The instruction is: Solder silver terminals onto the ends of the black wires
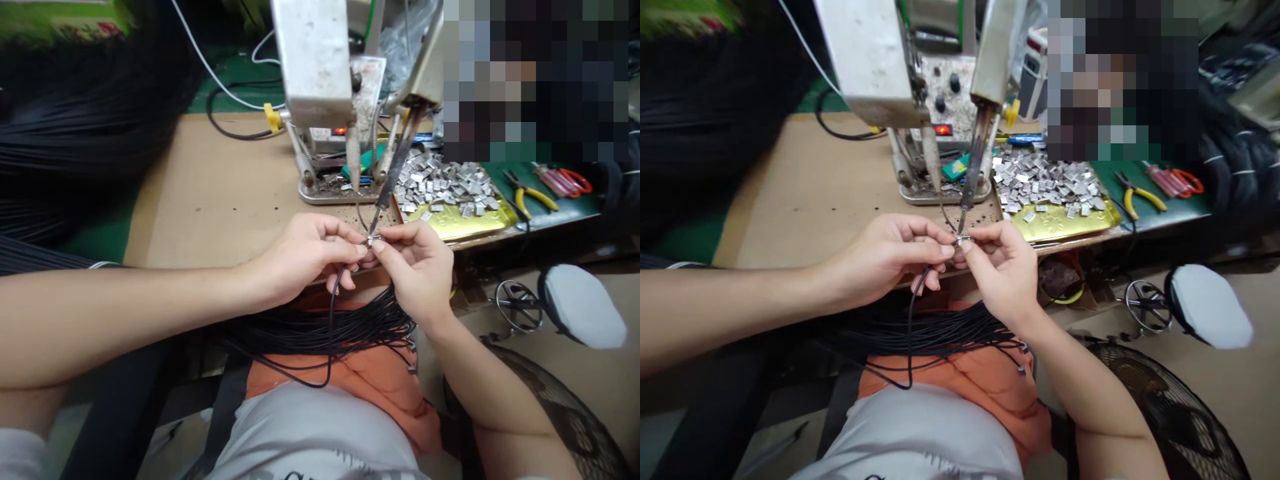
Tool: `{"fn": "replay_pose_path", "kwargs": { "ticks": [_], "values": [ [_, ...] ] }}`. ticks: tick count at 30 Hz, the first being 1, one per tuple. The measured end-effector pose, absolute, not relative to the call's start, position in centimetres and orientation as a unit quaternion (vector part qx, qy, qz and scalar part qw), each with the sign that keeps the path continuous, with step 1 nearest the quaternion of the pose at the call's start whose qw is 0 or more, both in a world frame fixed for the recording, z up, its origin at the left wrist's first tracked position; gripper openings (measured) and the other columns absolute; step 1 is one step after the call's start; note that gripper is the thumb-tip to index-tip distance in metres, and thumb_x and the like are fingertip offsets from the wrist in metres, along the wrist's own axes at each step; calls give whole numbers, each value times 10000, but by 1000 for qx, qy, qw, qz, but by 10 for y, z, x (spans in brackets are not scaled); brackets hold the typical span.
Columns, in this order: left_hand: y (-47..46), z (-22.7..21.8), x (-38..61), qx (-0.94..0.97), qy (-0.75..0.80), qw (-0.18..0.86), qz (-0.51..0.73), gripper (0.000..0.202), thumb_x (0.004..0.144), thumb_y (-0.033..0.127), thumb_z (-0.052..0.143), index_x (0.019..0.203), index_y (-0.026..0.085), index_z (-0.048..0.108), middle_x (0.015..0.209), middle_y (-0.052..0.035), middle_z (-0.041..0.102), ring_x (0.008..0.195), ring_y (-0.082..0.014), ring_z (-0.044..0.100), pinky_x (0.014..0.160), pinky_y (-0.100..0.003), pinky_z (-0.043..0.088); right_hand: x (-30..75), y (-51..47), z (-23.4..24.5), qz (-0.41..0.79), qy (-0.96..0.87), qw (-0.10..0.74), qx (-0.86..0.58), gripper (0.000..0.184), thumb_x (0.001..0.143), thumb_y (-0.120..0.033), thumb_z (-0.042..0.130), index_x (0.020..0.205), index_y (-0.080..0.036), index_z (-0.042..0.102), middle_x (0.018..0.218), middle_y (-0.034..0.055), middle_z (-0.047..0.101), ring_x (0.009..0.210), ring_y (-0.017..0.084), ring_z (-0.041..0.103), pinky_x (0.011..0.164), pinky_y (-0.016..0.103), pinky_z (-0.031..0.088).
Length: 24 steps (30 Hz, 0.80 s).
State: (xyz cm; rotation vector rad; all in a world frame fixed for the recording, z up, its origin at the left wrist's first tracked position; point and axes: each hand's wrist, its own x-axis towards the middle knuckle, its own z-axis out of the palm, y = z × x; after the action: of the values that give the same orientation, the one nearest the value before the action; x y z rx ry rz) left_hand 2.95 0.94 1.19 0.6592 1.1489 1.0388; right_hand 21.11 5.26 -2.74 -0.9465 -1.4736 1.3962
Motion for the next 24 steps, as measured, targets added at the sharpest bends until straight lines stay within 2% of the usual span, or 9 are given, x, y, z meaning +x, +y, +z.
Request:
{"fn": "replay_pose_path", "kwargs": {
  "ticks": [6, 9, 11, 13, 15, 18, 20, 22, 24],
  "values": [
    [3, 12, 33, 371, 495, 656, 431, 175, 812, 142, 915, 945, 109, 806, 670, -19, 785, 501, -135, 723, 428, -173, 546, 228, 54, -11, 560, -614, 416, -370, 139, 878, -240, 803, 935, -275, 681, 794, -27, 792, 714, 193, 824, 726, 354, 729],
    [-5, 10, 33, 488, 471, 639, 361, 281, 905, 233, 885, 1148, 106, 825, 702, -26, 797, 543, -149, 729, 502, -216, 586, 265, 67, 17, 534, -712, 306, -337, 109, 886, -224, 833, 915, -246, 731, 813, -13, 787, 720, 171, 786, 703, 312, 679],
    [-10, 5, 32, 623, 433, 576, 304, 292, 989, 281, 828, 1224, 108, 840, 818, -70, 839, 647, -160, 766, 602, -239, 608, 299, 79, 35, 484, -794, 202, -306, 66, 931, -257, 827, 911, -236, 767, 787, -4, 776, 684, 154, 747, 641, 279, 627],
    [-14, -1, 31, 776, 352, 467, 236, 284, 1052, 315, 792, 1245, 117, 860, 961, -127, 866, 797, -190, 802, 741, -270, 622, 334, 87, 51, 429, -855, 120, -266, 86, 984, -328, 807, 1009, -248, 828, 856, 15, 822, 693, 155, 761, 601, 262, 609],
    [-16, -9, 33, 866, 269, 381, 181, 340, 1096, 359, 755, 1314, 112, 842, 1108, -190, 863, 973, -253, 825, 892, -318, 639, 363, 88, 60, 369, -882, 113, -272, 172, 1006, -364, 813, 1149, -274, 845, 1005, 30, 871, 799, 176, 826, 676, 260, 660],
    [-19, -18, 37, 908, 240, 328, 102, 532, 1100, 466, 732, 1472, 87, 762, 1304, -258, 817, 1174, -330, 818, 1029, -367, 636, 386, 80, 66, 316, -885, 161, -301, 214, 1006, -381, 827, 1196, -284, 833, 1065, 38, 880, 855, 200, 849, 749, 289, 706],
    [-27, -22, 41, 915, 262, 304, 49, 799, 1060, 606, 742, 1623, 49, 635, 1494, -322, 734, 1330, -394, 770, 1126, -438, 617, 390, 73, 67, 312, -879, 178, -314, 196, 1004, -386, 824, 1164, -273, 827, 1049, 43, 877, 854, 214, 849, 756, 314, 723],
    [-44, -28, 44, 920, 306, 243, -29, 1125, 955, 713, 815, 1756, 13, 446, 1681, -398, 565, 1468, -493, 675, 1192, -570, 575, 390, 66, 67, 310, -876, 178, -323, 210, 999, -385, 817, 1164, -256, 821, 1069, 52, 879, 870, 225, 852, 778, 338, 737],
    [-67, -37, 48, 891, 414, 145, -117, 1323, 797, 700, 958, 1807, 65, 387, 1667, -417, 562, 1406, -550, 697, 1137, -634, 582, 389, 61, 66, 296, -880, 164, -333, 258, 1005, -385, 796, 1222, -246, 816, 1127, 64, 883, 924, 238, 861, 835, 371, 748]
  ]
}}
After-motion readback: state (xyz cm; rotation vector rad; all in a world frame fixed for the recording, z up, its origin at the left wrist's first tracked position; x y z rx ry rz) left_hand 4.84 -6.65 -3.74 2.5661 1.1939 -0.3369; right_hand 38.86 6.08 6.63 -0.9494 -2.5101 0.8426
